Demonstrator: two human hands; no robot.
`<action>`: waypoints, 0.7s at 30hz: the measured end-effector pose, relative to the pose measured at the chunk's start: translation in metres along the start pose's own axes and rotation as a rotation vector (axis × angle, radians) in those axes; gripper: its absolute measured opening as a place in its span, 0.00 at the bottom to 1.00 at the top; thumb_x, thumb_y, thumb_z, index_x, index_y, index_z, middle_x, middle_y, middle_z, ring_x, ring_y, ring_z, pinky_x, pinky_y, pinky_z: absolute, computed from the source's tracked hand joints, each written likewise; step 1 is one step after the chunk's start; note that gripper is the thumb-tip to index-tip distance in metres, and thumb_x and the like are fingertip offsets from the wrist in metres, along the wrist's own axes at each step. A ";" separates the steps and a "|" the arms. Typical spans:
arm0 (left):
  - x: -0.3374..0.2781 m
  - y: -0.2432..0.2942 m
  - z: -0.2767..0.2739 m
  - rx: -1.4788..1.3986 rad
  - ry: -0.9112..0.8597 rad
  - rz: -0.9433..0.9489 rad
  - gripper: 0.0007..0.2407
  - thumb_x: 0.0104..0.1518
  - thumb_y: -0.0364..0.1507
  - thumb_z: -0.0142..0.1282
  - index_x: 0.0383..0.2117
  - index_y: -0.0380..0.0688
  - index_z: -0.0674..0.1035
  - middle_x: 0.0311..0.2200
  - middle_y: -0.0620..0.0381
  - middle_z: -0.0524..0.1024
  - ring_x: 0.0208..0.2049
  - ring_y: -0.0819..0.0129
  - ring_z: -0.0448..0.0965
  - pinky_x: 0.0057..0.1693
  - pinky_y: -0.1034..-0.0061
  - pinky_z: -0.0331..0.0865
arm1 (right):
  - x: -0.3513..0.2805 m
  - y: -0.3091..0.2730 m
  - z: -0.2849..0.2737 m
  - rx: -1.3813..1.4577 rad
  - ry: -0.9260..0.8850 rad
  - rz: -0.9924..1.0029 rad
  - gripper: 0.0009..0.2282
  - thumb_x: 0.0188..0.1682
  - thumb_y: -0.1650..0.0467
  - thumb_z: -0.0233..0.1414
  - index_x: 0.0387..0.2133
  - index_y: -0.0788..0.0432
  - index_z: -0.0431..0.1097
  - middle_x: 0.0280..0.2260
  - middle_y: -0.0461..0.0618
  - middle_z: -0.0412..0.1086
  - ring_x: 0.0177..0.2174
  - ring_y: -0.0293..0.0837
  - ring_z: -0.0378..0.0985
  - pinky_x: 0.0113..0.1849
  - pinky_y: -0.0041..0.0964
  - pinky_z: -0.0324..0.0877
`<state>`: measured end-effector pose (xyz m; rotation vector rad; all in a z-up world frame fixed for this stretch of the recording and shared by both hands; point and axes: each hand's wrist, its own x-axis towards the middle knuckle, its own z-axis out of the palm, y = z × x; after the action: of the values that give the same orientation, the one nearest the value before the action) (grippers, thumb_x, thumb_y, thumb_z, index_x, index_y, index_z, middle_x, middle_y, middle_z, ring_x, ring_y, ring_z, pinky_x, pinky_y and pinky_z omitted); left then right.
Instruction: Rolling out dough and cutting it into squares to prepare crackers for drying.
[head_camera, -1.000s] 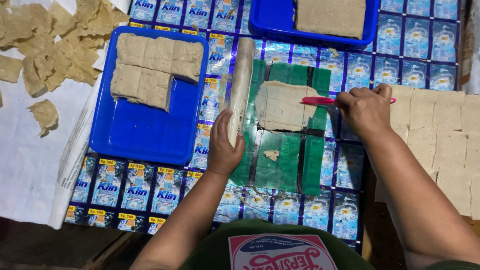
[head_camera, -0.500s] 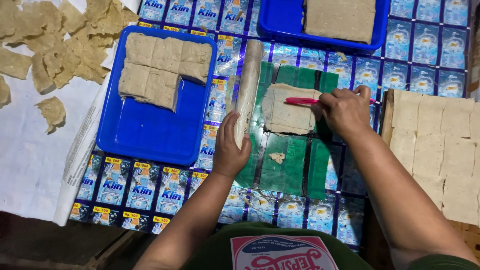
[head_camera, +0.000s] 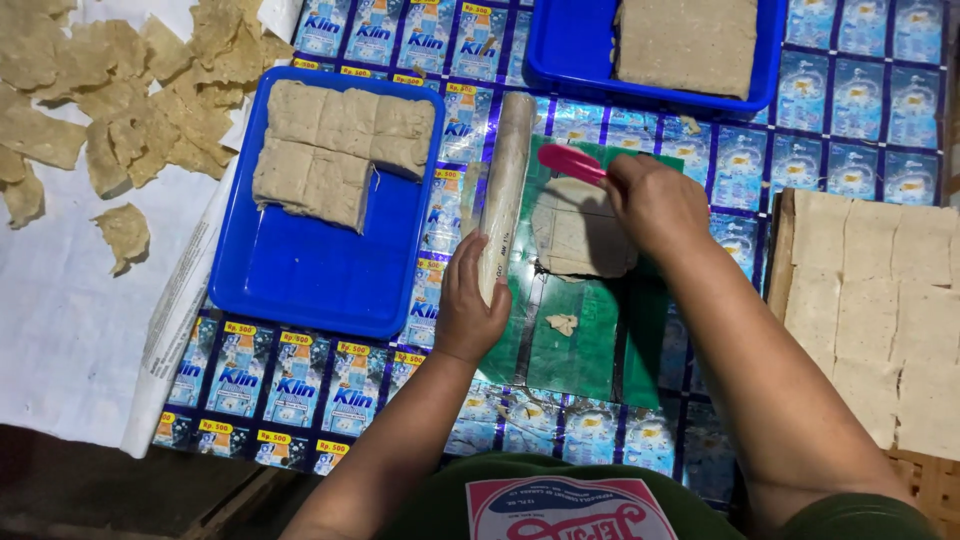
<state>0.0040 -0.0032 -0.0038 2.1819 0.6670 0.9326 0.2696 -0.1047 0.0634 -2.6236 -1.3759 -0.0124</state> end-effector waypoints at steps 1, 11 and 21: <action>-0.001 0.001 0.000 -0.002 -0.002 0.002 0.23 0.55 0.26 0.53 0.60 0.40 0.69 0.60 0.40 0.67 0.61 0.42 0.70 0.62 0.53 0.66 | -0.002 0.003 0.001 -0.001 0.001 0.004 0.07 0.54 0.60 0.52 0.40 0.43 0.73 0.33 0.47 0.74 0.36 0.56 0.81 0.38 0.53 0.73; 0.000 0.003 -0.002 0.014 -0.018 0.040 0.18 0.57 0.25 0.52 0.54 0.58 0.78 0.61 0.42 0.65 0.58 0.40 0.72 0.60 0.51 0.68 | -0.112 0.039 -0.020 0.045 0.002 0.304 0.20 0.54 0.70 0.50 0.61 0.43 0.71 0.39 0.63 0.64 0.43 0.72 0.74 0.41 0.62 0.74; 0.000 0.004 0.000 0.010 -0.024 0.040 0.17 0.58 0.25 0.51 0.54 0.58 0.78 0.60 0.41 0.65 0.61 0.39 0.69 0.62 0.50 0.66 | -0.165 0.010 0.009 -0.172 -0.197 0.418 0.20 0.54 0.69 0.48 0.56 0.31 0.73 0.38 0.52 0.62 0.41 0.57 0.73 0.37 0.51 0.78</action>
<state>0.0048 -0.0060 -0.0015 2.2195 0.6195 0.9236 0.1824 -0.2436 0.0376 -3.0771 -0.8805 0.1960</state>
